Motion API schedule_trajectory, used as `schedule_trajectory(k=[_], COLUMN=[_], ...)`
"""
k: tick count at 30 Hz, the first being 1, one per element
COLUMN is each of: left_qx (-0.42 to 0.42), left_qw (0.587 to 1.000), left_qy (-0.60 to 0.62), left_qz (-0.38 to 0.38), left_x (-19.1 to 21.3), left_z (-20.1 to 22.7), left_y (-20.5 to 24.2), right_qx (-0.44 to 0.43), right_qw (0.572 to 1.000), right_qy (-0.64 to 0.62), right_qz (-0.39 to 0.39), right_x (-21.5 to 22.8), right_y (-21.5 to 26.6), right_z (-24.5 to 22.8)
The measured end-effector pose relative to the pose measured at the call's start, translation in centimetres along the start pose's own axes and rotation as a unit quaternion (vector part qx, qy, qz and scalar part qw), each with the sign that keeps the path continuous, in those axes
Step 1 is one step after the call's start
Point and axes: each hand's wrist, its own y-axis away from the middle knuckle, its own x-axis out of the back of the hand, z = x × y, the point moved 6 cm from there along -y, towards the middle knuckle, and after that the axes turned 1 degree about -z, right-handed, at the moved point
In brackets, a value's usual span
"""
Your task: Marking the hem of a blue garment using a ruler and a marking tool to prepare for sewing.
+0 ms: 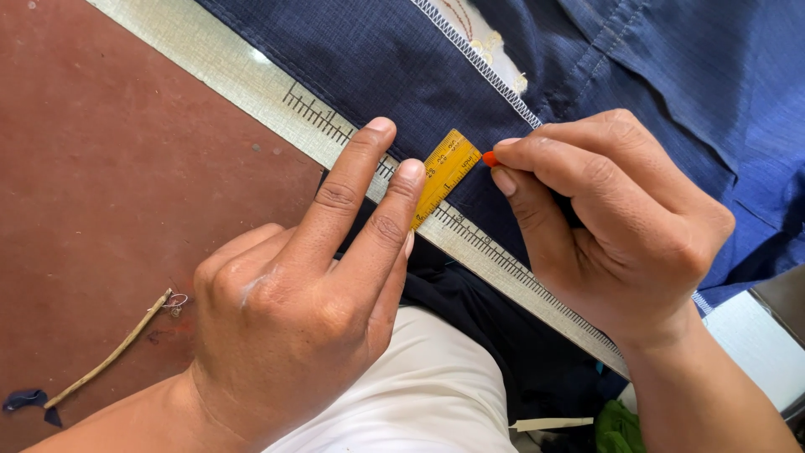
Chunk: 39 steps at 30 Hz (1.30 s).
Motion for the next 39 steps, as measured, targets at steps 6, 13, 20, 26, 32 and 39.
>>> schedule_trajectory(k=[6, 13, 20, 26, 32, 39], left_qx=[0.002, 0.004, 0.007, 0.011, 0.007, 0.036], left_qw=[1.0, 1.0, 1.0, 0.999, 1.0, 0.993], left_qy=[-0.001, 0.008, 0.023, 0.016, -0.011, -0.104], left_qz=[0.002, 0.0, 0.018, 0.025, 0.022, 0.031], left_x=[0.1, 0.1, 0.2, 0.3, 0.5, 0.1], left_z=[-0.1, -0.3, -0.6, -0.8, -0.7, -3.3], left_y=[0.1, 0.2, 0.4, 0.7, 0.5, 2.0], right_qx=[0.015, 0.026, 0.094, 0.014, -0.142, -0.031], right_qw=[1.0, 1.0, 0.994, 0.987, 0.988, 0.997], right_qy=[0.004, 0.012, 0.057, 0.109, 0.043, 0.049], right_qz=[0.001, -0.001, -0.026, -0.117, -0.034, -0.045], right_x=[-0.2, -0.5, 0.5, 3.0, 0.9, 0.6], right_y=[-0.2, -0.3, -0.8, 0.2, 3.4, 6.3], right_z=[-0.3, -0.7, -3.1, -6.3, -2.7, -0.8])
